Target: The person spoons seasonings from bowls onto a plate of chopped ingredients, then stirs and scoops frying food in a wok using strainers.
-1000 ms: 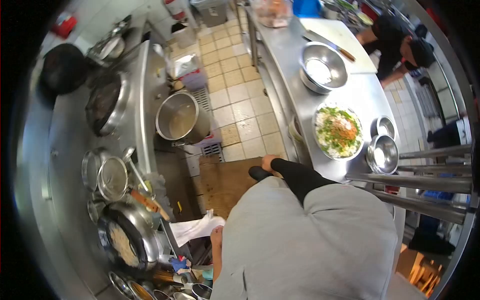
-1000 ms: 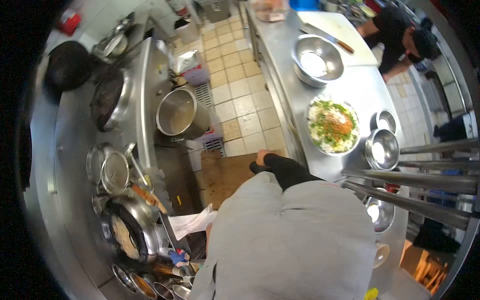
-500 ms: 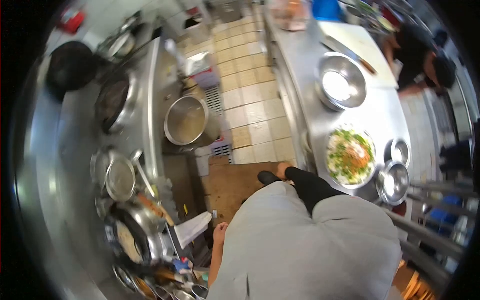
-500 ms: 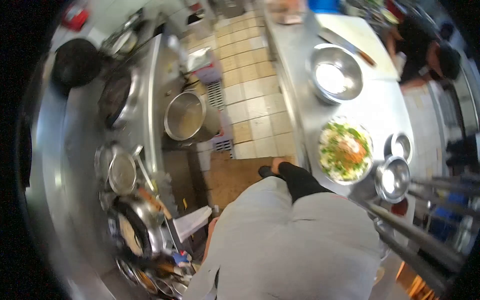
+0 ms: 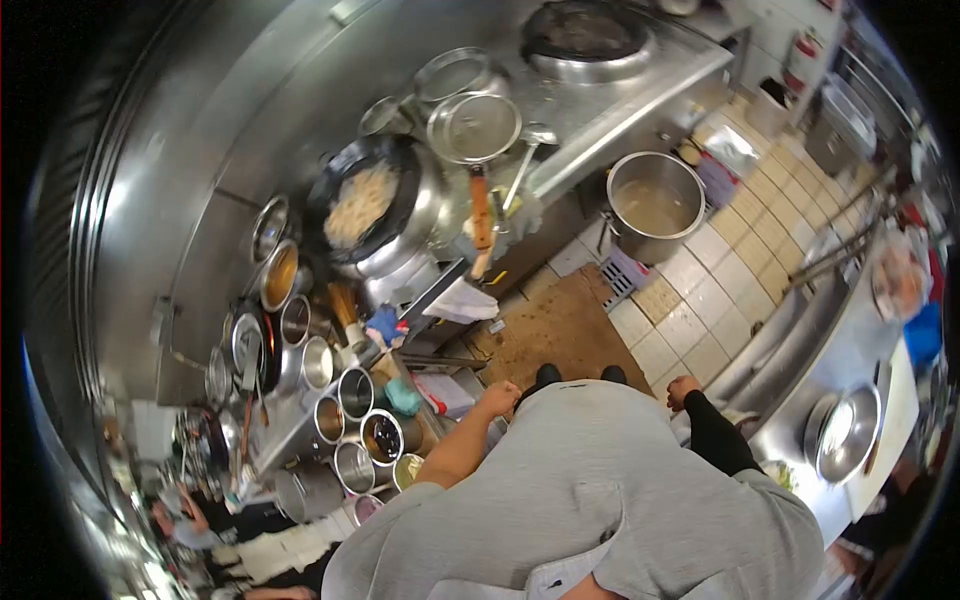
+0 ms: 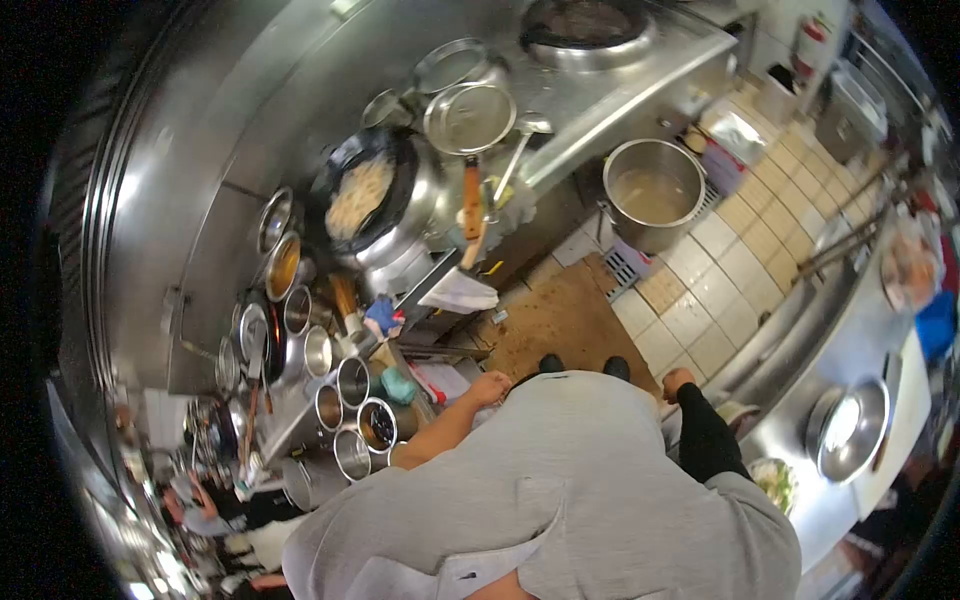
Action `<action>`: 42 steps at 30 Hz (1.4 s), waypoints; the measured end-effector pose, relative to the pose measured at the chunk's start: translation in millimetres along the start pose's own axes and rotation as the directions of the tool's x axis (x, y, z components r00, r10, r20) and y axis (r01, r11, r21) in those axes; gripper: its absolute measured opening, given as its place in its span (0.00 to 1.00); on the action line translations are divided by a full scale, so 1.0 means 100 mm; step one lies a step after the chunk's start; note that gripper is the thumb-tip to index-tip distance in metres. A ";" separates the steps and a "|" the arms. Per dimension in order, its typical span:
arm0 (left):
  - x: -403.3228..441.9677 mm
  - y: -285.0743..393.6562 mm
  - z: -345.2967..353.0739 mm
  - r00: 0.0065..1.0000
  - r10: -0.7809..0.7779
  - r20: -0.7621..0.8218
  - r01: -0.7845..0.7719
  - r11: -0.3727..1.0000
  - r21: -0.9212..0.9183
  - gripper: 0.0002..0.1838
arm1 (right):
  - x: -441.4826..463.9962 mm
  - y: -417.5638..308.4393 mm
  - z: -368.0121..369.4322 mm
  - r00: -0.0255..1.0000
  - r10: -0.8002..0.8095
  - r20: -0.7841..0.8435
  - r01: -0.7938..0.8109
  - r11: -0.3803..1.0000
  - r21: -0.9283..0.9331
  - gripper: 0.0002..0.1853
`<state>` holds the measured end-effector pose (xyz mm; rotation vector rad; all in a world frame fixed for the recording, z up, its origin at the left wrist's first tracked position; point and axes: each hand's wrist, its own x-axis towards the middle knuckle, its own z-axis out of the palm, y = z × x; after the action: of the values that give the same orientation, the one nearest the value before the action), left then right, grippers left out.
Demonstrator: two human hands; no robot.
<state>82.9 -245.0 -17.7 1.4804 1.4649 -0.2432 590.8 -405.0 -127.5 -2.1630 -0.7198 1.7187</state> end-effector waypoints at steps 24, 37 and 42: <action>-0.06 -0.45 0.08 0.995 -0.072 -0.069 0.069 0.997 -0.045 0.18 | -0.11 -0.68 0.12 0.991 0.078 0.112 -0.079 0.997 0.011 0.09; -0.18 -0.28 0.10 0.995 -0.031 -0.093 0.021 0.994 -0.108 0.16 | -0.30 -0.81 0.21 0.992 0.111 0.059 -0.116 0.990 0.082 0.09; -0.24 -0.27 0.12 0.991 -0.080 -0.108 0.065 0.989 -0.134 0.17 | -0.30 -0.91 0.21 0.990 0.118 0.074 -0.118 0.993 -0.007 0.10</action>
<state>60.0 -275.3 -18.7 1.3554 1.5963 -0.1065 546.7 -346.8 -62.0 -2.1941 -0.6231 1.8663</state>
